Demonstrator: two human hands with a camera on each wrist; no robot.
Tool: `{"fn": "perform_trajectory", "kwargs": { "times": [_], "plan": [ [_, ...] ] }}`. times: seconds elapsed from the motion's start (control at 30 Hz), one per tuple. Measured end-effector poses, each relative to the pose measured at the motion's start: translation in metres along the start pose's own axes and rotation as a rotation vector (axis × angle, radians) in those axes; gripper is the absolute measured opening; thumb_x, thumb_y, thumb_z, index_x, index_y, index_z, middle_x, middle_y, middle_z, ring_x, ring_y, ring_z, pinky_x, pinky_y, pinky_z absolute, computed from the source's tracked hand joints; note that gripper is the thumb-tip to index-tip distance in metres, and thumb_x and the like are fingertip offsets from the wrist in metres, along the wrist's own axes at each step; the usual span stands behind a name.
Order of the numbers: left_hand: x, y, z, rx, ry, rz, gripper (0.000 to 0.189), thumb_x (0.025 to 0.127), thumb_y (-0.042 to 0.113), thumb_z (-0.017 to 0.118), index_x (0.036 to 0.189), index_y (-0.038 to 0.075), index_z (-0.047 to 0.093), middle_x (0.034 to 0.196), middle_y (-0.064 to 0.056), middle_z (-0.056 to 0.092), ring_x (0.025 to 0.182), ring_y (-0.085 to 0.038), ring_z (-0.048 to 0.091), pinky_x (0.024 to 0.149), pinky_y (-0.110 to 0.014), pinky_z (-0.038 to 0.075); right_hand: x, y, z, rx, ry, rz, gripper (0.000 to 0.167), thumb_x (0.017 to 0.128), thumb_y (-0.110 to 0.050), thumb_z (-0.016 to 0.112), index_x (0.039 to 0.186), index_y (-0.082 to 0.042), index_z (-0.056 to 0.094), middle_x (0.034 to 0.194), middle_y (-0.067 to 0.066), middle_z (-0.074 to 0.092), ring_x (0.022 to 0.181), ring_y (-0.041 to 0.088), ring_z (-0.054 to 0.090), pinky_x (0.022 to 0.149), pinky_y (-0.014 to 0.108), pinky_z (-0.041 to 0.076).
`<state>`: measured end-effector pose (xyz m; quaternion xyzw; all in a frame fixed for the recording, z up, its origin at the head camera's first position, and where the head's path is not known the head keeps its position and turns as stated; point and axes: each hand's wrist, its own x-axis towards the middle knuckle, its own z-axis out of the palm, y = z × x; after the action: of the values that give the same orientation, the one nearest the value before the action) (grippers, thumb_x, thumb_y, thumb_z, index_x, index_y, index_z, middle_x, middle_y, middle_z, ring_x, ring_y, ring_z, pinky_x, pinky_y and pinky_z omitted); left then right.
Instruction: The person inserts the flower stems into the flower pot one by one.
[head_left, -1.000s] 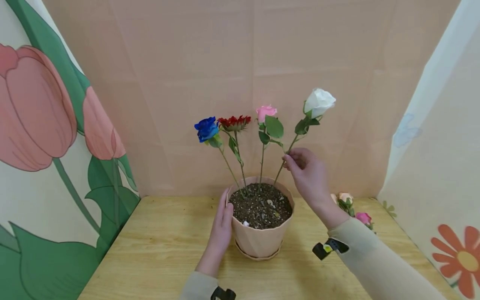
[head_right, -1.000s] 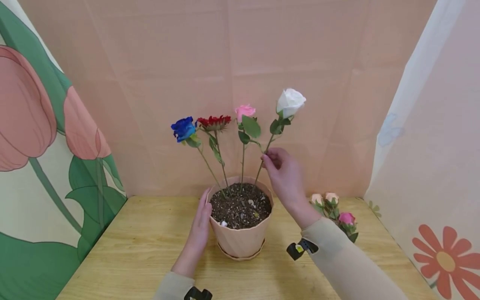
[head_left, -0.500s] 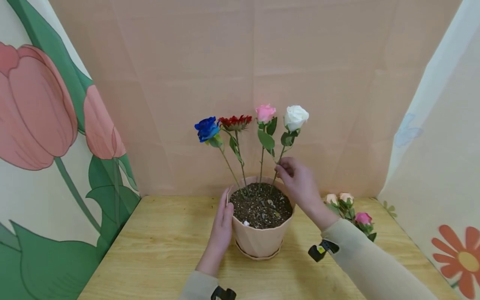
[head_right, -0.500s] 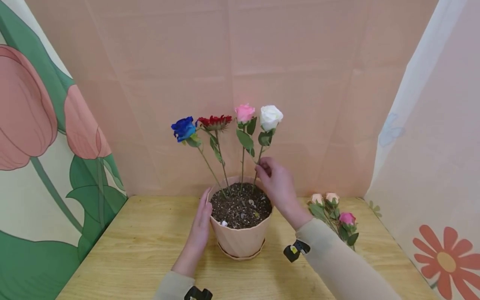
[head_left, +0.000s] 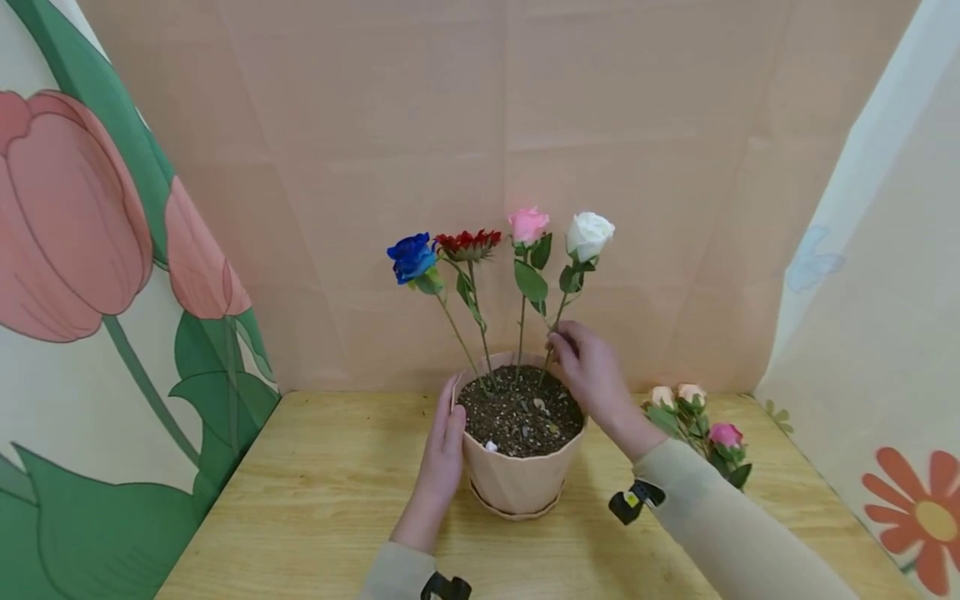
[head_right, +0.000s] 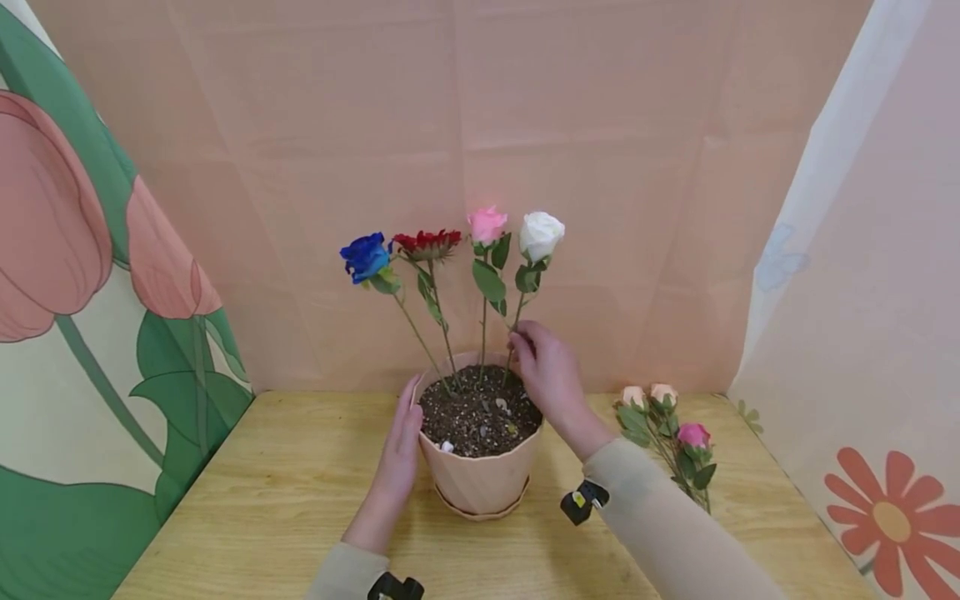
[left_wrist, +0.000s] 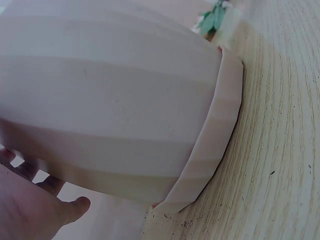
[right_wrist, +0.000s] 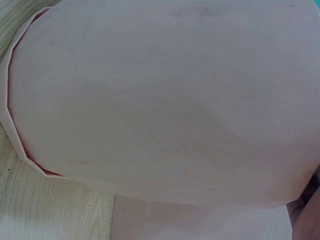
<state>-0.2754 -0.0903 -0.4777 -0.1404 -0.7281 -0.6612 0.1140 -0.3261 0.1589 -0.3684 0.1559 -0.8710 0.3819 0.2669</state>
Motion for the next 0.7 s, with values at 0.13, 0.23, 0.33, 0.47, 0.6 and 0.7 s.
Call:
{"fn": "perform_trajectory", "kwargs": {
  "times": [0.13, 0.23, 0.33, 0.47, 0.6, 0.7],
  "plan": [
    [0.0, 0.0, 0.001, 0.003, 0.002, 0.0, 0.056, 0.122, 0.044, 0.033, 0.177, 0.037, 0.024, 0.182, -0.002, 0.024, 0.165, -0.039, 0.022, 0.13, -0.071, 0.016, -0.001, 0.0, 0.004, -0.004, 0.013, -0.004, 0.019, 0.116, -0.015, 0.058, 0.111, -0.004, 0.074, 0.094, 0.01, 0.076, 0.081, 0.025, 0.07, 0.071, 0.044, 0.057],
    [0.001, -0.001, 0.001, 0.006, 0.004, 0.001, 0.056, 0.122, 0.044, 0.033, 0.177, 0.036, 0.024, 0.182, -0.003, 0.024, 0.165, -0.039, 0.022, 0.13, -0.071, 0.017, -0.001, 0.002, 0.007, 0.007, 0.024, 0.001, 0.02, 0.117, -0.015, 0.058, 0.111, -0.004, 0.074, 0.094, 0.011, 0.076, 0.082, 0.025, 0.071, 0.072, 0.045, 0.058],
    [0.001, -0.001, 0.001, 0.009, 0.0, 0.005, 0.056, 0.122, 0.043, 0.032, 0.177, 0.035, 0.023, 0.182, -0.004, 0.024, 0.165, -0.039, 0.022, 0.13, -0.071, 0.017, 0.0, 0.003, 0.009, 0.019, 0.028, 0.012, 0.021, 0.117, -0.015, 0.058, 0.111, -0.003, 0.074, 0.094, 0.011, 0.077, 0.083, 0.026, 0.072, 0.074, 0.045, 0.059],
    [0.001, 0.0, 0.001, 0.006, -0.004, -0.002, 0.057, 0.122, 0.044, 0.032, 0.177, 0.035, 0.022, 0.182, -0.003, 0.023, 0.166, -0.039, 0.022, 0.13, -0.072, 0.016, 0.0, 0.004, 0.01, 0.012, 0.024, 0.015, 0.02, 0.117, -0.015, 0.058, 0.111, -0.003, 0.074, 0.094, 0.011, 0.076, 0.082, 0.025, 0.072, 0.072, 0.044, 0.059],
    [0.001, 0.001, 0.0, -0.002, -0.005, -0.007, 0.057, 0.121, 0.043, 0.034, 0.177, 0.035, 0.022, 0.182, -0.003, 0.022, 0.166, -0.039, 0.02, 0.13, -0.072, 0.015, 0.0, 0.002, 0.011, 0.011, 0.022, 0.016, 0.02, 0.116, -0.015, 0.059, 0.112, -0.002, 0.074, 0.091, 0.009, 0.076, 0.08, 0.023, 0.071, 0.07, 0.041, 0.058],
    [0.0, 0.002, 0.0, 0.001, -0.007, -0.009, 0.058, 0.121, 0.042, 0.034, 0.177, 0.034, 0.022, 0.183, -0.003, 0.021, 0.166, -0.039, 0.02, 0.13, -0.072, 0.015, 0.0, 0.0, 0.012, 0.005, 0.027, 0.013, 0.018, 0.115, -0.013, 0.061, 0.11, -0.002, 0.074, 0.087, 0.008, 0.075, 0.077, 0.022, 0.069, 0.068, 0.04, 0.057]
  ]
}}
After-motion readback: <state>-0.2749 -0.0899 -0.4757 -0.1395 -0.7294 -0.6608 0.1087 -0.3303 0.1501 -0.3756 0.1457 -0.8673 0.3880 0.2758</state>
